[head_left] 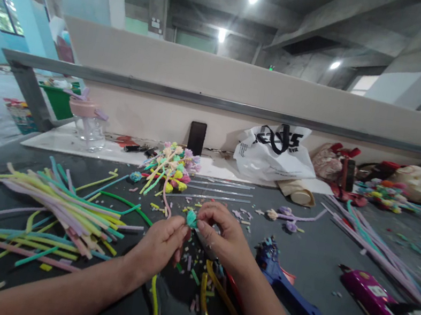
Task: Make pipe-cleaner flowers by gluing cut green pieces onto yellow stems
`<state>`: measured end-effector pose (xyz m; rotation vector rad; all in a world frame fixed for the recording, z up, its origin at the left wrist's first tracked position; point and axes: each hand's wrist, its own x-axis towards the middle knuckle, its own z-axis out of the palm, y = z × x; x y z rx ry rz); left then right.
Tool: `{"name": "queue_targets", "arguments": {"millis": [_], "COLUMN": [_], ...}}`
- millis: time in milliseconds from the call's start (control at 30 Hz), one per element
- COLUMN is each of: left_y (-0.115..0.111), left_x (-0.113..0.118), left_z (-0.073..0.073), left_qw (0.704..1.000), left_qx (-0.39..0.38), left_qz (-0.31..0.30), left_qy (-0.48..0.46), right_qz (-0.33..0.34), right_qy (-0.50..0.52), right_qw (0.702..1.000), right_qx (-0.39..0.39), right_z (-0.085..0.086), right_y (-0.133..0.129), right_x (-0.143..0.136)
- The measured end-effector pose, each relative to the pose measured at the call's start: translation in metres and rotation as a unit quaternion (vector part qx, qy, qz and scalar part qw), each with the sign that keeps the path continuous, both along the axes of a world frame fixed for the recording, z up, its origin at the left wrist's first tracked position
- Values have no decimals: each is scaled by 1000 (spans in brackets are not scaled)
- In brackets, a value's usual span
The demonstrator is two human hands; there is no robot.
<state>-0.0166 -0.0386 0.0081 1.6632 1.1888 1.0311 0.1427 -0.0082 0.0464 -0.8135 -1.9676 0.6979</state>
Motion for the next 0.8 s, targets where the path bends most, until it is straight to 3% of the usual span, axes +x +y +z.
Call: {"name": "queue_targets", "arguments": {"millis": [367, 633, 800], "left_y": [-2, -1, 1], "left_x": [-1, -3, -4], "left_z": [6, 1, -3], "left_qw": [988, 968, 946], "left_qx": [96, 172, 217], "left_qz": [33, 37, 54], "left_qy": [113, 177, 234], "right_qz": [27, 31, 0], "right_qy": [-27, -24, -24], "right_qw": [999, 997, 999], "right_qx": [-27, -62, -47], "right_z": [-4, -4, -6], "right_y": [4, 7, 9], "right_x": [1, 3, 5]}}
